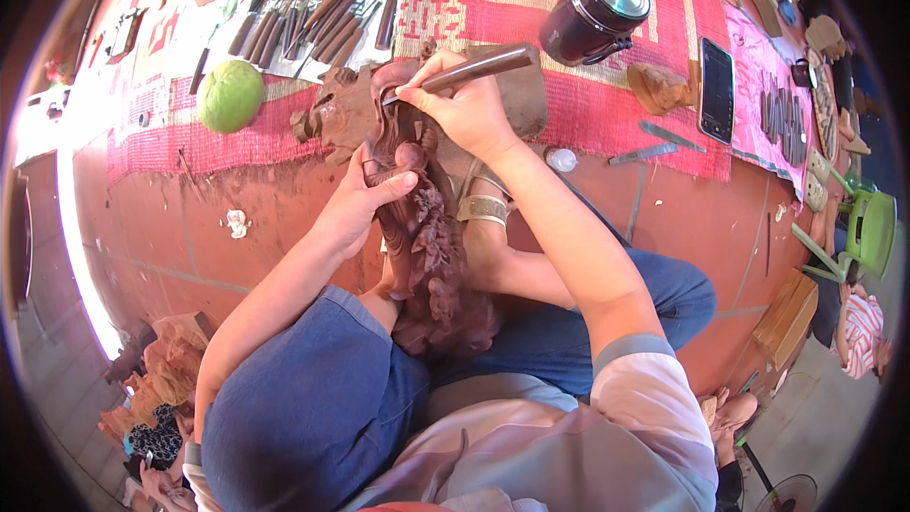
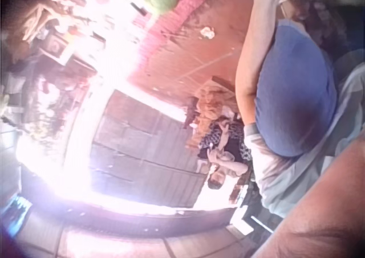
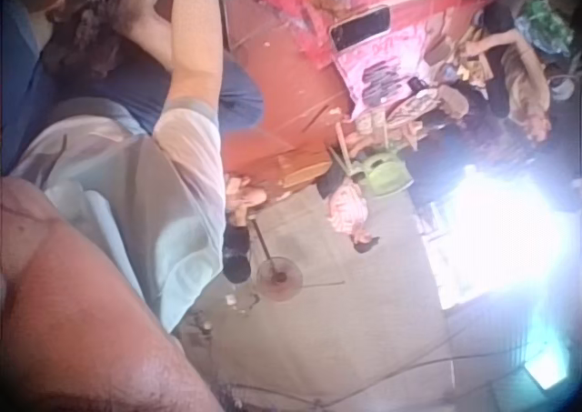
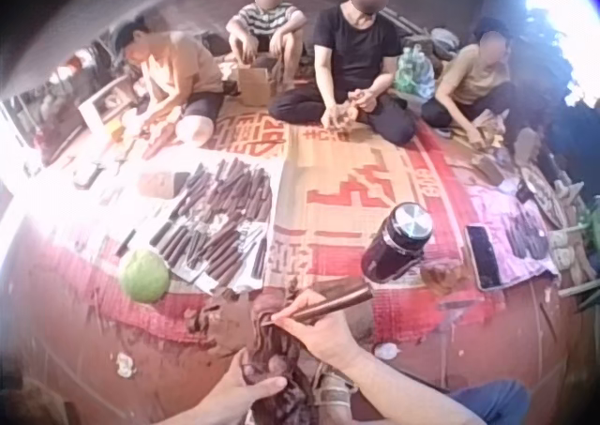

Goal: The person sits cross-legged on the floor and carves a wooden sculpture of a figure using a chisel and a mallet. They hold the sculpture in their left hand and strike the chisel with the mallet in their right hand to shape the wood, occasionally pausing to inspect the details.

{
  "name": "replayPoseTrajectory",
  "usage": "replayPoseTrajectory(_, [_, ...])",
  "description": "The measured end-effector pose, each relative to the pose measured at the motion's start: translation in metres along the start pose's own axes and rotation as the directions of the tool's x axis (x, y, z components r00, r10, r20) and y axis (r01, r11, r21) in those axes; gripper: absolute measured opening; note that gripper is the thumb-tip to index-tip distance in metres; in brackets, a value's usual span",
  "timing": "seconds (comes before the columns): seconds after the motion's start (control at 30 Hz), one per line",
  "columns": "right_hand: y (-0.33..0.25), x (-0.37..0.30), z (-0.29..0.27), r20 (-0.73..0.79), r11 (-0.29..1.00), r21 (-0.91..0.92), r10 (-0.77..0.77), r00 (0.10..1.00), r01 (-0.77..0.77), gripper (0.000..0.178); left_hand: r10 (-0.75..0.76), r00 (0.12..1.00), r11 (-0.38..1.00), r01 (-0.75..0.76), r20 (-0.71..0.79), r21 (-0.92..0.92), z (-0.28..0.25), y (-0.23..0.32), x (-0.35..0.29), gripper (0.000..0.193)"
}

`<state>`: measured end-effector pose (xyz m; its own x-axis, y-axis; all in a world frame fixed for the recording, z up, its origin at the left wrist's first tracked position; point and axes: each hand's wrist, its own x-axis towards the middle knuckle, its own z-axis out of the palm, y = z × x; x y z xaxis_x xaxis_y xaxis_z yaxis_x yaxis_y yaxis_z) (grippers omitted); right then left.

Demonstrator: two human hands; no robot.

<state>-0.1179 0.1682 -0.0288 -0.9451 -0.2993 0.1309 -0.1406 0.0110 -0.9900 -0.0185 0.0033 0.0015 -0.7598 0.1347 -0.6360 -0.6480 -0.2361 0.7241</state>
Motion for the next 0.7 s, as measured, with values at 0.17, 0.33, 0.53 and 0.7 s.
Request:
replayPoseTrajectory(0.17, [0.002, -0.008, 0.005, -0.060, 0.998, 0.059, 0.024, 0.998, -0.020, 0.014, -0.015, 1.000, 1.000, 0.015, 0.002, -0.003, 0.005, 0.005, -0.004, 0.088])
replayPoseTrajectory(0.33, [0.001, -0.004, -0.005, 0.022, 0.985, 0.148, 0.088, 0.996, -0.090, 0.015, 0.000, 1.000, 1.000, 0.000, 0.030, -0.006, 0.001, 0.003, -0.003, 0.087])
replayPoseTrajectory(0.53, [-0.003, 0.002, -0.005, 0.044, 0.986, 0.159, 0.038, 0.998, -0.045, 0.015, 0.026, 0.999, 1.000, -0.026, 0.031, 0.002, -0.003, -0.003, -0.001, 0.099])
replayPoseTrajectory(0.7, [0.002, 0.005, -0.007, 0.029, 0.977, 0.203, 0.064, 0.998, -0.069, 0.015, 0.013, 1.000, 1.000, -0.013, 0.016, 0.019, -0.002, -0.002, 0.002, 0.100])
